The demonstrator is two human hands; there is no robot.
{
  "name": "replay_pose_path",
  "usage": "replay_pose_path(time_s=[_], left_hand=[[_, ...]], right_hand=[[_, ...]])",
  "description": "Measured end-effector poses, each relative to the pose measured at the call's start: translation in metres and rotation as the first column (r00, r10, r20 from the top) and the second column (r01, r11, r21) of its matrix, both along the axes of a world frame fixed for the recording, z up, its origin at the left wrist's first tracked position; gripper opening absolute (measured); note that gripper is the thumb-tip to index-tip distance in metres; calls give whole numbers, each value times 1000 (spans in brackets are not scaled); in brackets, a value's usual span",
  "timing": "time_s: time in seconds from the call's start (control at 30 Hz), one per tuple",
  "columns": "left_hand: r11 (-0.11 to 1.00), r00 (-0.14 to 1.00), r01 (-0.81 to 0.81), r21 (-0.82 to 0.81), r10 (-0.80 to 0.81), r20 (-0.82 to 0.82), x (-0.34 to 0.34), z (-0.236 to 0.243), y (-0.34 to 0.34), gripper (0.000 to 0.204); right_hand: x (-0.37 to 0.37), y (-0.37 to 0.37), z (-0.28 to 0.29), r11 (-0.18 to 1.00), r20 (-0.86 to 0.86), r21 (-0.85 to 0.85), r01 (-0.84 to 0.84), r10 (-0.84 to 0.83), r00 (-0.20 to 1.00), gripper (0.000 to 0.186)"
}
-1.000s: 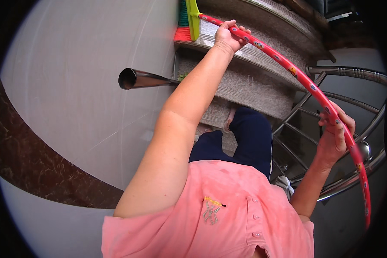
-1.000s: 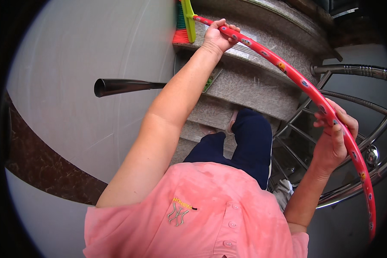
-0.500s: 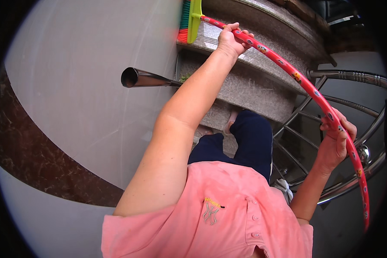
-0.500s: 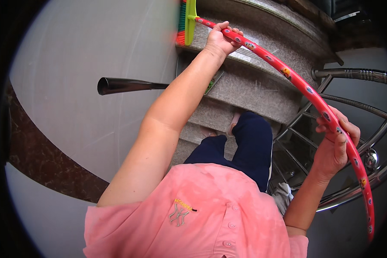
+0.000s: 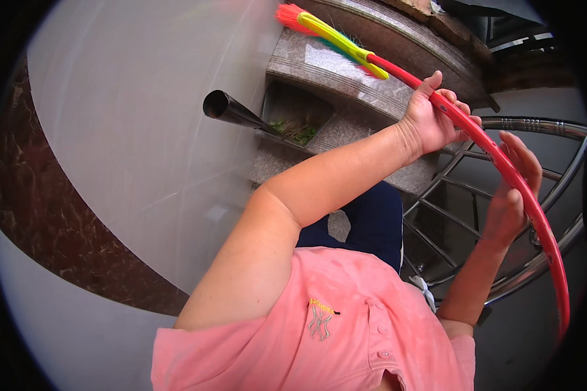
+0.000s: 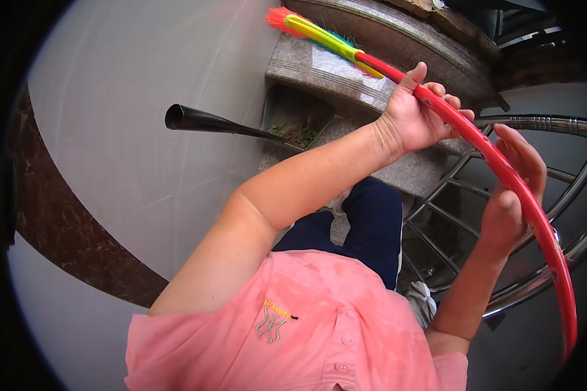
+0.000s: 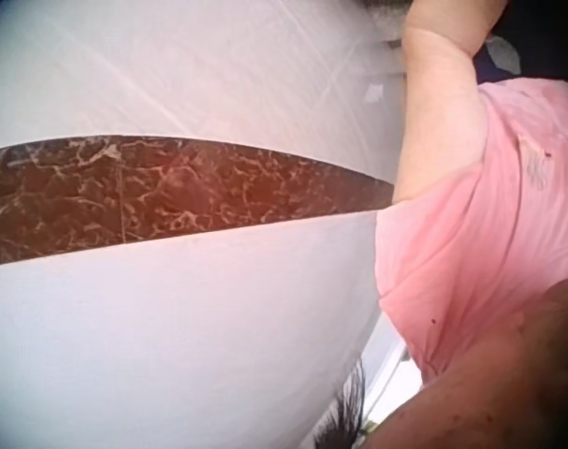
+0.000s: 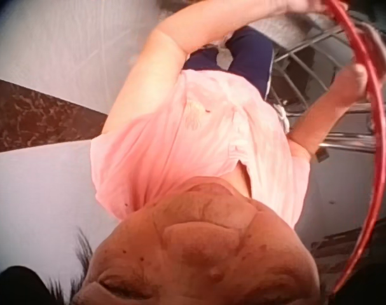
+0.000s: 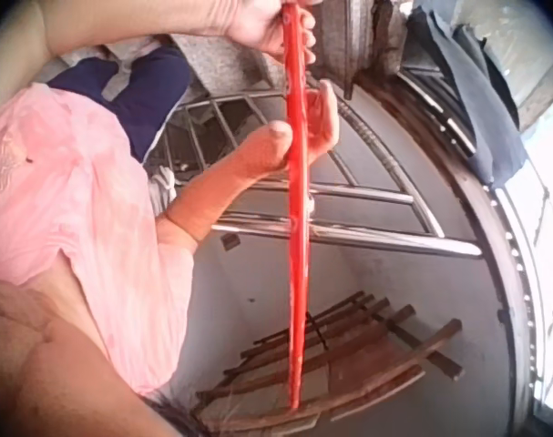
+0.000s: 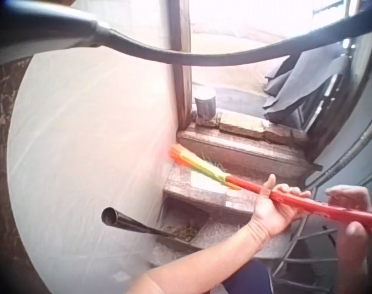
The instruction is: The person sweeps debris from granite stairs into a dustpan using a broom and then proceeds to sweep further down the staircase.
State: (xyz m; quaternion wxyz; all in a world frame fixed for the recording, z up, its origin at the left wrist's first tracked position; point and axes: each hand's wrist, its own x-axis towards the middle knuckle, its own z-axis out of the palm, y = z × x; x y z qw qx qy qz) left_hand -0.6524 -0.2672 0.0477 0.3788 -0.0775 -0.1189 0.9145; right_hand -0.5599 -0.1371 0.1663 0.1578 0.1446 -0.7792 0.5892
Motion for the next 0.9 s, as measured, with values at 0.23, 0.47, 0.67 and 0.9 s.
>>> replay_pose_path(time_s=[0.23, 0.47, 0.67, 0.9], left_hand=[[749, 960, -3, -662, -183, -211, 7, 7, -45, 60], [67, 810, -544, -836, -218, -544, 137, 26, -222, 12], [-626, 546, -731, -272, -298, -783, 200, 73, -310, 6], [-608, 367, -794, -7, -470, -802, 194, 117, -328, 13]], right_hand=[[-92, -31, -90, 991, 92, -34, 126, -122, 988, 20], [-185, -32, -124, 978, 0, 114, 177, -178, 984, 17], [-250, -46, -213, 971, 148, 135, 198, -218, 965, 28], [-271, -84, -214, 887, 348, 452, 98, -277, 896, 35]])
